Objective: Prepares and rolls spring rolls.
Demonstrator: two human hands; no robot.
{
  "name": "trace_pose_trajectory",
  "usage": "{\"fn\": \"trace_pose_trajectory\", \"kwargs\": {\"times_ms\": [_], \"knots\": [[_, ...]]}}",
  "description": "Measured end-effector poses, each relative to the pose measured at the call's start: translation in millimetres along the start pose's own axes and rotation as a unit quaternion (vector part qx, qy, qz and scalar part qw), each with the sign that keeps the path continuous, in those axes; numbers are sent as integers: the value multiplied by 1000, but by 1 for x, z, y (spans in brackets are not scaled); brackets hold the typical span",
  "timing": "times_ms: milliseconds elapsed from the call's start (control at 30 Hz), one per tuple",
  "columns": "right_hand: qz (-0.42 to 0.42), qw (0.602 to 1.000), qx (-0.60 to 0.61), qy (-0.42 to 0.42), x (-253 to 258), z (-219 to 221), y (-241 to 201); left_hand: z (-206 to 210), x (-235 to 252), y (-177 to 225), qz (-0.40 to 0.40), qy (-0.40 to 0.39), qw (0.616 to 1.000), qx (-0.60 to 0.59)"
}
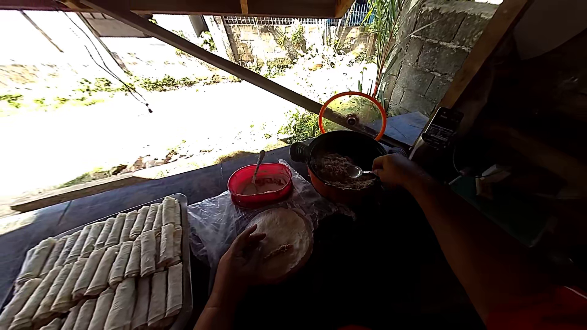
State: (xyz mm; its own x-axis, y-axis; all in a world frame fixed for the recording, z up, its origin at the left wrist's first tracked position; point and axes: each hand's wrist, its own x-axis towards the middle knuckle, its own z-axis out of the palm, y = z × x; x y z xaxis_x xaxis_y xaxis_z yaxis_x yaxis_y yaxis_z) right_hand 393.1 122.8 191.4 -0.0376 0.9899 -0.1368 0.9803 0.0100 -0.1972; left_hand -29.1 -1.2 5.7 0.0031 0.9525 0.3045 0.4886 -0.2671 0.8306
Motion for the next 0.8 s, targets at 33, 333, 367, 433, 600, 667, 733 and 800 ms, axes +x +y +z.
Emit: {"fn": "trace_pose_trajectory", "kwargs": {"times_ms": [33, 333, 367, 433, 600, 667, 733, 800], "knots": [[-6, 1000, 3, -1, 0, 1, 1, 0, 0, 0, 0, 1, 1000, 3], [-5, 1000, 22, 17, 7, -2, 11, 1, 1, -1, 2, 0, 1000, 1], [3, 999, 20, 28, 7, -3, 12, 1, 1, -1, 1, 0, 1000, 2], [19, 999, 9, 45, 8, -3, 13, 2, 1, -1, -3, 1, 1000, 1], [-8, 996, -7, 84, 5, 5, 8, 1, 0, 0, -4, -3, 1000, 4], [-15, 996, -19, 91, 2, 4, 1, 0, 0, 0, -5, -4, 1000, 5], [-27, 995, -43, 92, -1, 2, -4, 0, 0, 0, -4, -5, 1000, 2], [-46, 993, -66, 92, -4, 1, -10, 0, 0, 0, -3, -6, 1000, 2]]}}
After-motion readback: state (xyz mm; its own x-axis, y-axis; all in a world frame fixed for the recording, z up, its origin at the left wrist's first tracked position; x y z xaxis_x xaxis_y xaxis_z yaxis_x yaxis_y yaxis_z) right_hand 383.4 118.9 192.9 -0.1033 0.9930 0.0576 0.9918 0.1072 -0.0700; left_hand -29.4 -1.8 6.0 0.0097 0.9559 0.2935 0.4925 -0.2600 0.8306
